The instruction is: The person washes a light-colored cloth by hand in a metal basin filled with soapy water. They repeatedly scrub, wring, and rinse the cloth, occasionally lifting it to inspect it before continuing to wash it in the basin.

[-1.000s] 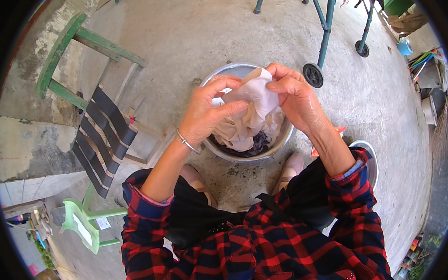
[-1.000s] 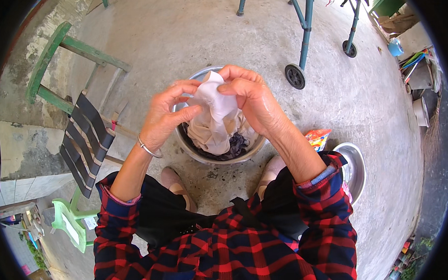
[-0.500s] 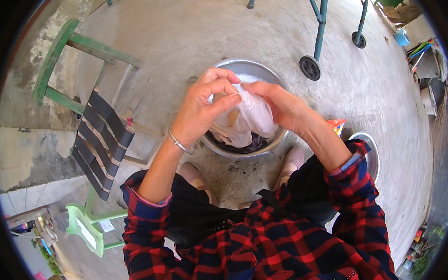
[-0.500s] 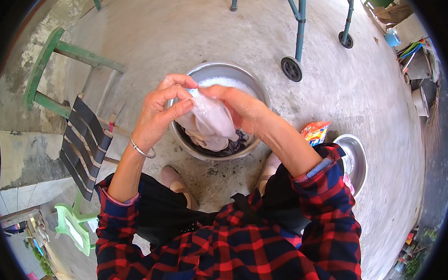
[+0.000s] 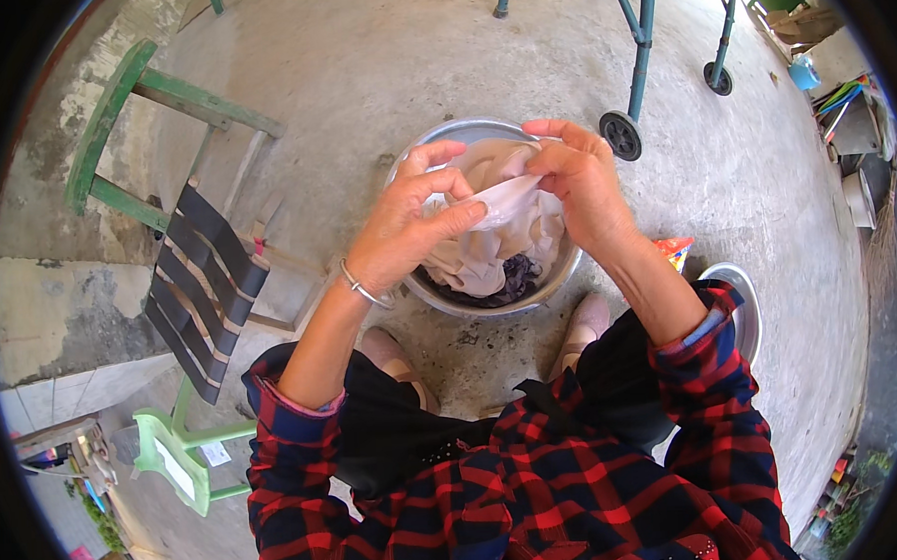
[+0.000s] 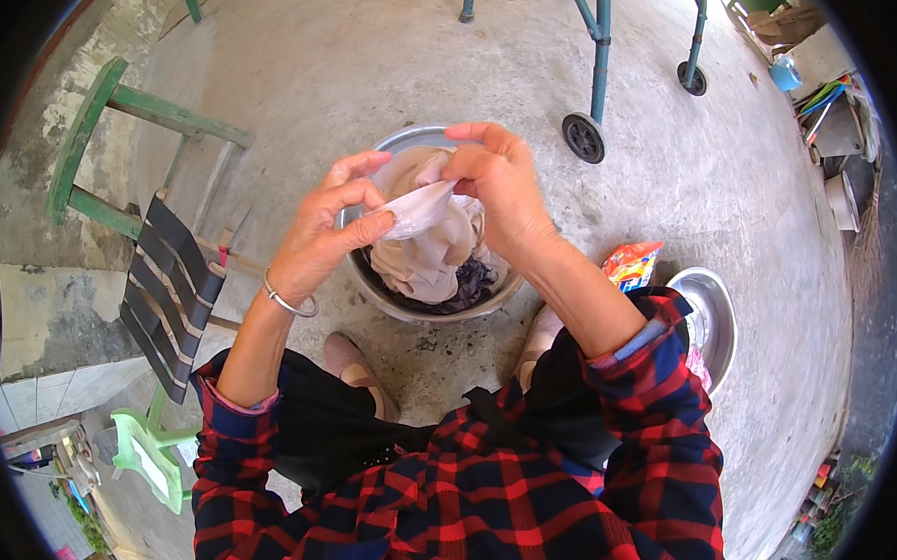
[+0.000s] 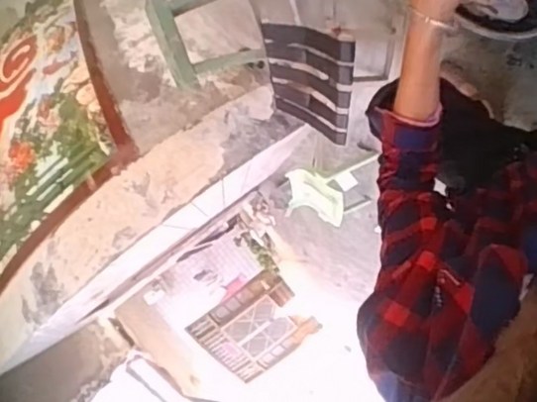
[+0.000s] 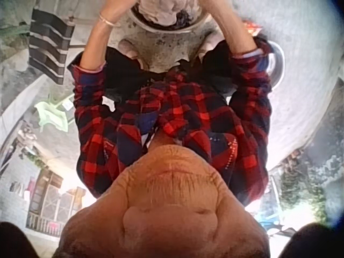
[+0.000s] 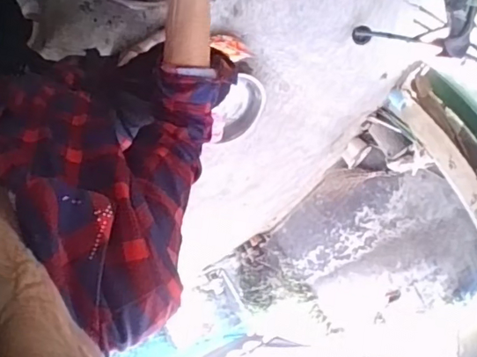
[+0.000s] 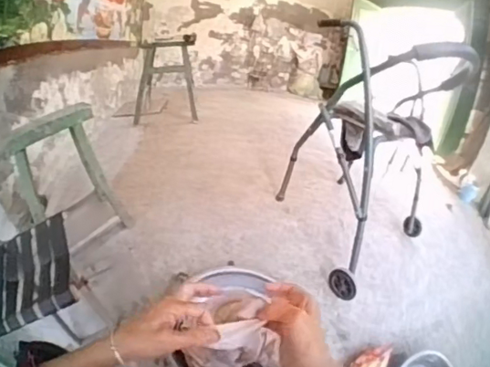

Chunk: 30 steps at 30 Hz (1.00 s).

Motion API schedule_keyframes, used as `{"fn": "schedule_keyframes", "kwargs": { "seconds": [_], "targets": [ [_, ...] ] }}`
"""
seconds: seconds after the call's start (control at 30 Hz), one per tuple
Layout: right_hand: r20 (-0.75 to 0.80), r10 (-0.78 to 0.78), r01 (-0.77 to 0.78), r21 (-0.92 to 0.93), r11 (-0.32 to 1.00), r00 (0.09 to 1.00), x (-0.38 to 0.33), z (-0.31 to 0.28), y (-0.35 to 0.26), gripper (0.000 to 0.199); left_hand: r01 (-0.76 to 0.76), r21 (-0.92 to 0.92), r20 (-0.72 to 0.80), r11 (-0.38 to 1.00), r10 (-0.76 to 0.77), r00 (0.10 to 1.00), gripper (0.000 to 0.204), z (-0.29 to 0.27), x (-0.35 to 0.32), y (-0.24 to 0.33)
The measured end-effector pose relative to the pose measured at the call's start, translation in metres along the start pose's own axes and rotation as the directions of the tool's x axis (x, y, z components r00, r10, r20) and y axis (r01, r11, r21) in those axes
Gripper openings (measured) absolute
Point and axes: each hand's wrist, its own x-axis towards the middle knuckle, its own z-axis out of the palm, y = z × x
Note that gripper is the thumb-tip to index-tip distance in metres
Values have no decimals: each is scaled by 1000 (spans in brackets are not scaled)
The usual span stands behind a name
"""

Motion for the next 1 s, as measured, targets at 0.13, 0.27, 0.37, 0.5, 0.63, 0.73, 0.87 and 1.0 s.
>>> {"fn": "schedule_keyframes", "kwargs": {
  "seconds": [0.13, 0.27, 0.37, 0.5, 0.63, 0.73, 0.87, 1.0],
  "targets": [
    [159, 3, -13, 64, 998, 987, 3, -7, -13, 38, 106, -87, 66, 991, -100, 993, 24, 1, 1, -7],
    [208, -37, 26, 54, 998, 977, 0, -5, -16, 36, 115, -63, -43, 991, -117, 992, 25, 2, 0, -13],
    [179, -54, 53, 12, 999, 982, -3, 2, -20, 33, 182, -103, -27, 978, -186, 982, 24, -2, -2, -12],
    [128, -74, 76, -13, 997, 989, -4, 2, -21, 29, 424, -313, 216, 850, -371, 903, 23, -4, -2, 1],
    [194, -91, 92, 8, 996, 977, -2, 0, -22, 20, 398, -360, 193, 844, -350, 917, 22, 2, -5, -5],
    [226, -97, 99, 2, 995, 969, -5, 2, -24, 20, 379, -373, 134, 847, -355, 925, 20, 3, -5, -6],
    [240, -114, 156, -167, 973, 964, -1, -1, -27, 21, 291, -337, -30, 895, -319, 947, 16, -1, -5, -9],
    [245, -107, 222, -509, 832, 964, 6, -13, -29, 20, 162, -319, -192, 934, -231, 954, 19, -7, -1, 0]
  ]
}}
